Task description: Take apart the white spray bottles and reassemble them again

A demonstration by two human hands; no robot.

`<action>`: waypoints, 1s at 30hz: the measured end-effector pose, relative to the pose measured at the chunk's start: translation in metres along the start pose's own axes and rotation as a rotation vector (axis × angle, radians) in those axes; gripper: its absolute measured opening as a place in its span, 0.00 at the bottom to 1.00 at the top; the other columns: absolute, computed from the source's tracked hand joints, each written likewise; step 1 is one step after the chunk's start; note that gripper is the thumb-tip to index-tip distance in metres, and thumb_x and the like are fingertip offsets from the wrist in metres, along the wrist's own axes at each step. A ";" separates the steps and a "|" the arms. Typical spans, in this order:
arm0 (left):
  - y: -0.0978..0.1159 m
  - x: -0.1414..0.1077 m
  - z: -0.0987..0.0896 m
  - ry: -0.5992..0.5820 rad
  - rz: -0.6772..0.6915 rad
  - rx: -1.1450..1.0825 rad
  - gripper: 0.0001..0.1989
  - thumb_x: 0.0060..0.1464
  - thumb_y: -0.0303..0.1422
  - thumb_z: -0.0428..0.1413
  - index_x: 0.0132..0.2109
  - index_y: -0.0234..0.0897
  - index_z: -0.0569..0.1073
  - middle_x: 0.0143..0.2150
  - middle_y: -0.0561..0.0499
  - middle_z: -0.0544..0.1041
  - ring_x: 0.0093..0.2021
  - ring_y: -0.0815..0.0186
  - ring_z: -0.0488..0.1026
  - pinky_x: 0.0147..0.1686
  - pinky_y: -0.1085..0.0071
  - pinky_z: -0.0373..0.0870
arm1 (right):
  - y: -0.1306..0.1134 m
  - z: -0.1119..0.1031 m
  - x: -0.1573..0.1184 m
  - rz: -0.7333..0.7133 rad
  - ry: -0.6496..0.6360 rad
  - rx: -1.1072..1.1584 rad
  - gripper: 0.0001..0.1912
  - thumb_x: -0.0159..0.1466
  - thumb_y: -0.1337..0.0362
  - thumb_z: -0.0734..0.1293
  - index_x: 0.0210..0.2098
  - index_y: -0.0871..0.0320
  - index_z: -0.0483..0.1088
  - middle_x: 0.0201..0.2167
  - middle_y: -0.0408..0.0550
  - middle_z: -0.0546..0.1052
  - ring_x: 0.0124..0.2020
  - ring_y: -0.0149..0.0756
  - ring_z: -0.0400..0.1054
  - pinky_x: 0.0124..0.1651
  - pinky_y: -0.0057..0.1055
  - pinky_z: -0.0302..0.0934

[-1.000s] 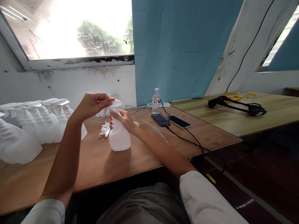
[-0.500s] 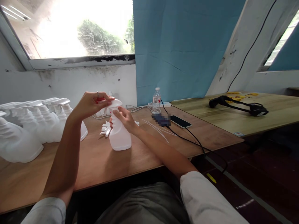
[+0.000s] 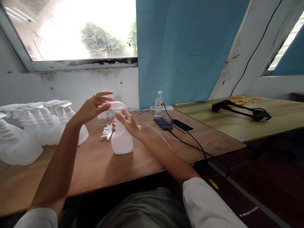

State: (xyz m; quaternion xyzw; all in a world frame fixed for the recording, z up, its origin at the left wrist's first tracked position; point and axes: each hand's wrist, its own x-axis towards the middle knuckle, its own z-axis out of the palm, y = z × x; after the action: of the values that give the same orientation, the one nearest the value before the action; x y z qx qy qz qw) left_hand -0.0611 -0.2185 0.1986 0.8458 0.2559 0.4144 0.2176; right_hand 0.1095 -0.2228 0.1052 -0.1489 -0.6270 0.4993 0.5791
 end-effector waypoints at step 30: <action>-0.070 -0.087 0.099 -0.098 -0.219 0.363 0.27 0.54 0.50 0.53 0.52 0.35 0.66 0.26 0.49 0.71 0.28 0.58 0.70 0.29 0.67 0.62 | -0.002 0.010 0.007 -0.134 0.459 -0.898 0.15 0.51 0.56 0.71 0.30 0.57 0.64 0.25 0.44 0.72 0.28 0.37 0.66 0.33 0.32 0.60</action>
State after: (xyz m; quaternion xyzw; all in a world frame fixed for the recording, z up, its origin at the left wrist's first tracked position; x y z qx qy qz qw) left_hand -0.0435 -0.2332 0.0513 0.8574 0.4059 0.2937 0.1176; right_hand 0.0992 -0.2231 0.1130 -0.4485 -0.6446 0.0966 0.6116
